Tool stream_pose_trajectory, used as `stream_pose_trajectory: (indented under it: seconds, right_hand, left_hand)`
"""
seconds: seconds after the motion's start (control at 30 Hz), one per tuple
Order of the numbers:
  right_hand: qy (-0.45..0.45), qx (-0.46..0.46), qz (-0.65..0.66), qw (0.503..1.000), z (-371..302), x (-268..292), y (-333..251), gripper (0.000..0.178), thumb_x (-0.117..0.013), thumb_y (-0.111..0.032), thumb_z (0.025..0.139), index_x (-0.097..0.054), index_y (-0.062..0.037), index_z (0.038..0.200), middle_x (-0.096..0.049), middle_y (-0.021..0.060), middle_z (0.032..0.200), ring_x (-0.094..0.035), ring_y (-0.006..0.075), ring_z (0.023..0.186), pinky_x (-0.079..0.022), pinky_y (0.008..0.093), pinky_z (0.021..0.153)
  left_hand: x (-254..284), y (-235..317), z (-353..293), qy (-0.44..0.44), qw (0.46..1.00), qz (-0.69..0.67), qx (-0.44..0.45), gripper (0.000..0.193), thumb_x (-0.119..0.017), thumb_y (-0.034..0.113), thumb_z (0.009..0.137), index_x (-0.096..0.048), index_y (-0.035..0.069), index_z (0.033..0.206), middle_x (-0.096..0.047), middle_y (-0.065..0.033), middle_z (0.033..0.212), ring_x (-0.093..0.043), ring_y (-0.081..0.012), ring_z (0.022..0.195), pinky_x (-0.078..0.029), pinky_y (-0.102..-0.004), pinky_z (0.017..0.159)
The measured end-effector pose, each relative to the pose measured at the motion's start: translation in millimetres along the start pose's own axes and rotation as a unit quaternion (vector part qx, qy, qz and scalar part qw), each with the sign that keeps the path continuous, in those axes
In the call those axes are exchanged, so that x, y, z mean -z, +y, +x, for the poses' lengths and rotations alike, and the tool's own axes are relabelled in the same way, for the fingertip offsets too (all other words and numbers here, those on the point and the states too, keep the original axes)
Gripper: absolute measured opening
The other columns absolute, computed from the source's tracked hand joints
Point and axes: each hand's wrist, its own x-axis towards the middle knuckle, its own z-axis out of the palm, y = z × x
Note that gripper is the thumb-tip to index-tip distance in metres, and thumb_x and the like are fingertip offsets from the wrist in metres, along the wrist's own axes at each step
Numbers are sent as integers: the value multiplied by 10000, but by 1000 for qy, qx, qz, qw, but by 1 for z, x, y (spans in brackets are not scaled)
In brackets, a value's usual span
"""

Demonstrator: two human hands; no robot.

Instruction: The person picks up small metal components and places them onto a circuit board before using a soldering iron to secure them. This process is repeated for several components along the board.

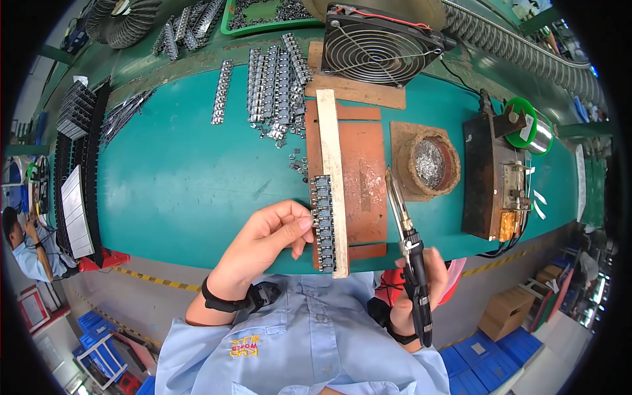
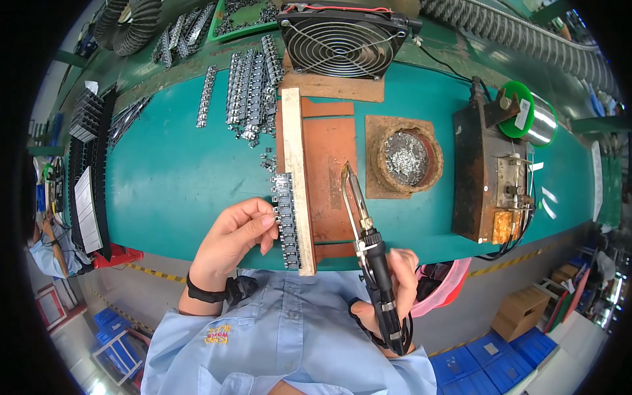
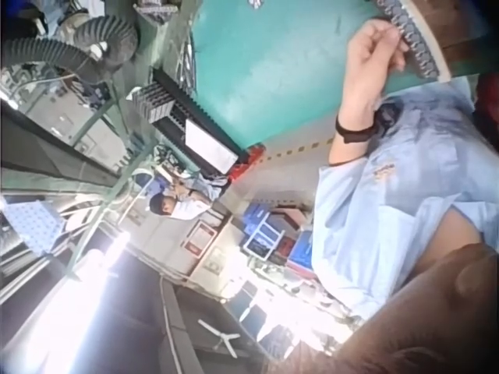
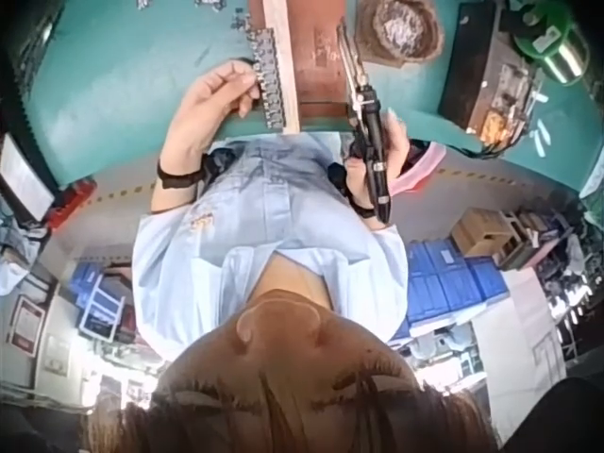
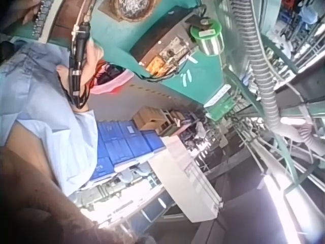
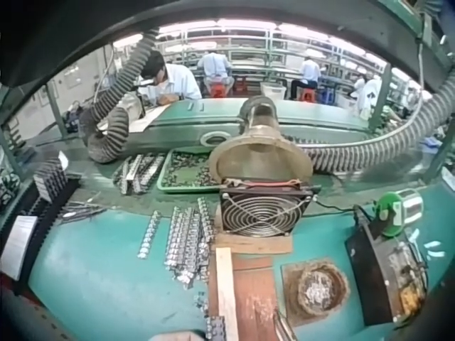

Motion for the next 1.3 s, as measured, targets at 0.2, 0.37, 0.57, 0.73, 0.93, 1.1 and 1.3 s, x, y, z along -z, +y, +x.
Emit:
stream_pose_trajectory:
  seconds: [0.2, 0.37, 0.57, 0.73, 0.93, 1.1, 1.3]
  right_hand:
    - [-98, 91, -29, 991, 4, 19, -1, 552, -716, -402, 654, -528, -53, 1037, -582, 56, 716, -505, 204, 674, -299, 390, 813]
    - [-156, 92, -35, 983, 10, 21, -11, 442, -750, -313, 586, -601, -63, 919, -573, 22, 618, -516, 177, 626, -302, 377, 812]
    - [-184, 91, -49, 977, 11, 16, -14, 366, -737, -284, 586, -623, -72, 861, -567, 17, 585, -518, 162, 611, -301, 368, 814]
    - [-185, 93, -50, 977, 10, 14, -14, 362, -734, -280, 586, -626, -71, 862, -565, 17, 579, -517, 160, 598, -303, 364, 811]
    - [-186, 100, -54, 976, 11, 13, -14, 358, -732, -280, 588, -627, -69, 858, -562, 17, 569, -516, 160, 584, -305, 363, 807]
    - [-183, 98, -55, 977, 10, 13, -13, 358, -728, -284, 593, -628, -68, 860, -564, 18, 570, -517, 159, 582, -306, 359, 801]
    - [-171, 112, -59, 977, 11, 13, -12, 359, -722, -291, 604, -627, -65, 867, -569, 19, 583, -518, 159, 586, -304, 356, 796]
  left_hand:
    - [0, 3, 0, -11, 1000, -1, 5, 142, -496, 160, 890, -515, 24, 853, -542, -24, 739, -494, -81, 611, -401, -209, 563]
    - [3, 3, 2, -30, 999, -9, 13, 137, -506, 160, 883, -506, 31, 840, -534, -24, 717, -496, -92, 614, -401, -212, 568]
    - [6, 6, 3, -40, 999, -17, 29, 137, -515, 163, 879, -504, 34, 837, -527, -19, 700, -496, -94, 615, -396, -211, 573]
    - [7, 6, 4, -52, 998, -21, 34, 137, -519, 165, 877, -503, 38, 830, -523, -17, 690, -497, -96, 618, -390, -210, 578]
    - [8, 6, 4, -58, 997, -19, 38, 140, -519, 166, 877, -503, 38, 823, -521, -16, 687, -496, -96, 617, -389, -210, 581]
    - [8, 5, 5, -63, 997, -21, 33, 135, -517, 159, 878, -503, 37, 820, -521, -17, 686, -497, -96, 616, -390, -211, 578]
    - [9, 5, 6, -66, 997, -23, 34, 131, -516, 150, 878, -503, 34, 820, -520, -18, 686, -496, -97, 613, -395, -214, 574]
